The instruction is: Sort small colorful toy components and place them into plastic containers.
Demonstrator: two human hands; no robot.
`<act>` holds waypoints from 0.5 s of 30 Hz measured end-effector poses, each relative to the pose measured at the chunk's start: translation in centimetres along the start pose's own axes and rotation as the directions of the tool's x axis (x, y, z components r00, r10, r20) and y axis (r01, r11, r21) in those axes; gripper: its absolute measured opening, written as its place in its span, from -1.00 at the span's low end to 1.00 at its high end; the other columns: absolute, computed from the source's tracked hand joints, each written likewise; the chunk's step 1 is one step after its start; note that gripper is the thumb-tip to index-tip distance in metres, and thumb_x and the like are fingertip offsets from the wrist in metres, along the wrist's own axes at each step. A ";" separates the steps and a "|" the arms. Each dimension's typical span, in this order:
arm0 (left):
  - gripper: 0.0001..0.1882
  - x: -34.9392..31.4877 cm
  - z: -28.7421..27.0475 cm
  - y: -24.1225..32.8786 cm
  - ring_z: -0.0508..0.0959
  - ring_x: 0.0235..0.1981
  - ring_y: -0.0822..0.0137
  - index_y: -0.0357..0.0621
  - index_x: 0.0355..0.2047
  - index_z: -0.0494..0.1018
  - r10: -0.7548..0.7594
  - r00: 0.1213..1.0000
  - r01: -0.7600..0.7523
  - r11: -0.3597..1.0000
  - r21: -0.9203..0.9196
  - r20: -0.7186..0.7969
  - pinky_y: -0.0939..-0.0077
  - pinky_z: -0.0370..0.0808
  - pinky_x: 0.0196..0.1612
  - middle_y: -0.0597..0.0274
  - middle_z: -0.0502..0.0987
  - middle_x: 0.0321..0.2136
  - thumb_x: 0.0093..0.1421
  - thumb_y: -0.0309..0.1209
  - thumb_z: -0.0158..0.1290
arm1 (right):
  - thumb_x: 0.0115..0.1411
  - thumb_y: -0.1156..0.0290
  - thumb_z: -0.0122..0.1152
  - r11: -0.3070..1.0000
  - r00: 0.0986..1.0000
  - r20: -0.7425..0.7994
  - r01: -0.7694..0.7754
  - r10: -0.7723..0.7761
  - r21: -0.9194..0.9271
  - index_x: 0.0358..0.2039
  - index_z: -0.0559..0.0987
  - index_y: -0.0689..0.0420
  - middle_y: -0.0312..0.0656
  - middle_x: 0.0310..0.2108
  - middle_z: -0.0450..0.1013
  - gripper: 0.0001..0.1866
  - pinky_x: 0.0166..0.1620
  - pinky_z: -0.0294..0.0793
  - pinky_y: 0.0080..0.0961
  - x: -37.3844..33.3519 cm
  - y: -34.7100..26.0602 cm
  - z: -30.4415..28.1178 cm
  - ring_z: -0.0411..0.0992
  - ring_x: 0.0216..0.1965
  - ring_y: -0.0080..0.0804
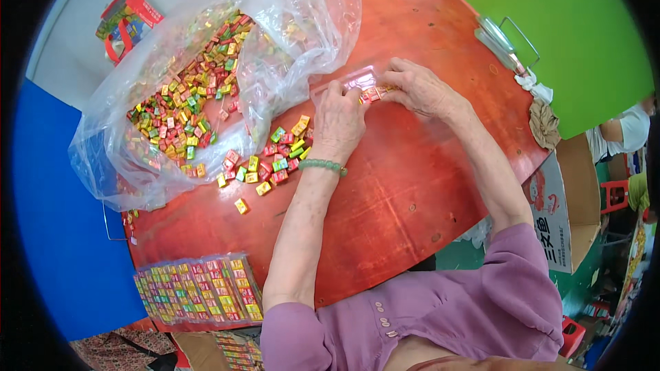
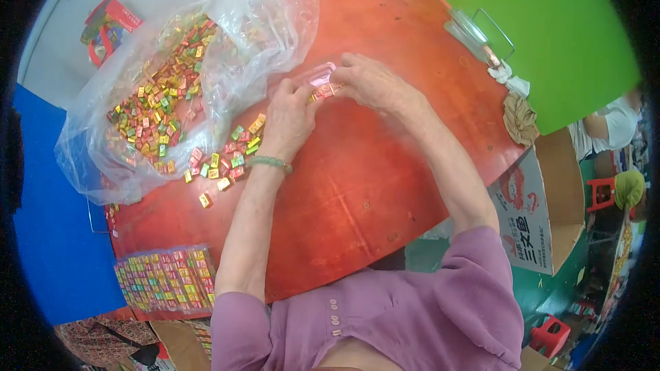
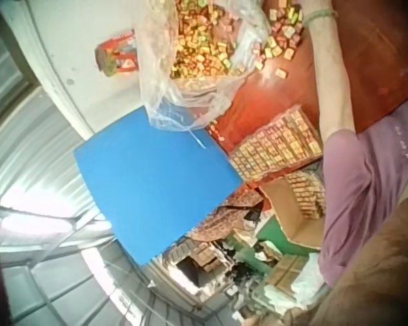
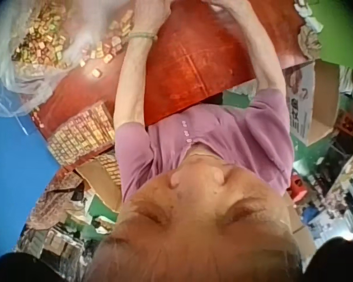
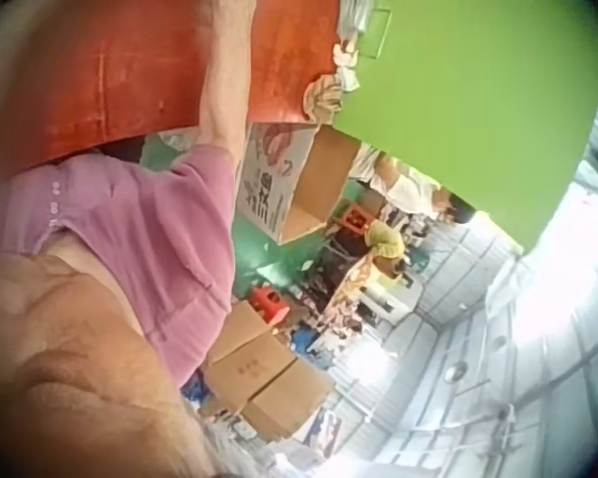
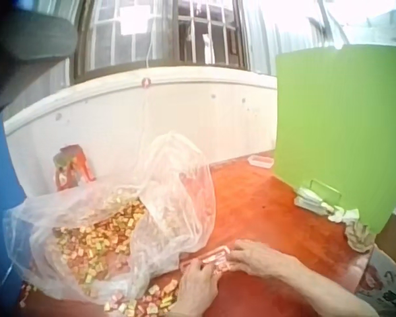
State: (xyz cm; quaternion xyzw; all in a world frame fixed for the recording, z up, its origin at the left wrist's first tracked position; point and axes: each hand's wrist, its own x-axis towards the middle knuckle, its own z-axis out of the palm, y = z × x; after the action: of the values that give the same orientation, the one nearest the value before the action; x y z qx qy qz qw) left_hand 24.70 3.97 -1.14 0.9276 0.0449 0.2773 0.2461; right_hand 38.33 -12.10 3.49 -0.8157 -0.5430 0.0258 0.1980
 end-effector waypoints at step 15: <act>-0.58 -0.1 0.2 -0.1 0.50 -0.05 -0.14 -0.29 -0.05 0.49 -0.080 0.996 0.077 0.995 0.068 0.047 0.00 0.50 0.00 -0.11 0.48 -0.13 0.11 -0.41 0.29 | 0.13 0.32 0.44 1.000 0.999 -0.051 0.005 -0.005 -0.001 0.04 0.61 0.11 -0.10 -0.16 0.44 -0.55 -0.01 0.49 -0.24 -0.6 1.7 1.6 0.44 -0.08 -0.11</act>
State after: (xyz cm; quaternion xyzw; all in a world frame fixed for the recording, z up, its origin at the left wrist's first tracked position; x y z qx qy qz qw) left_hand 24.76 3.98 -1.40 0.9394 0.0845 0.2425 0.2270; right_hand 39.18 -12.78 1.33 -0.8147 -0.5399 0.0042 0.2115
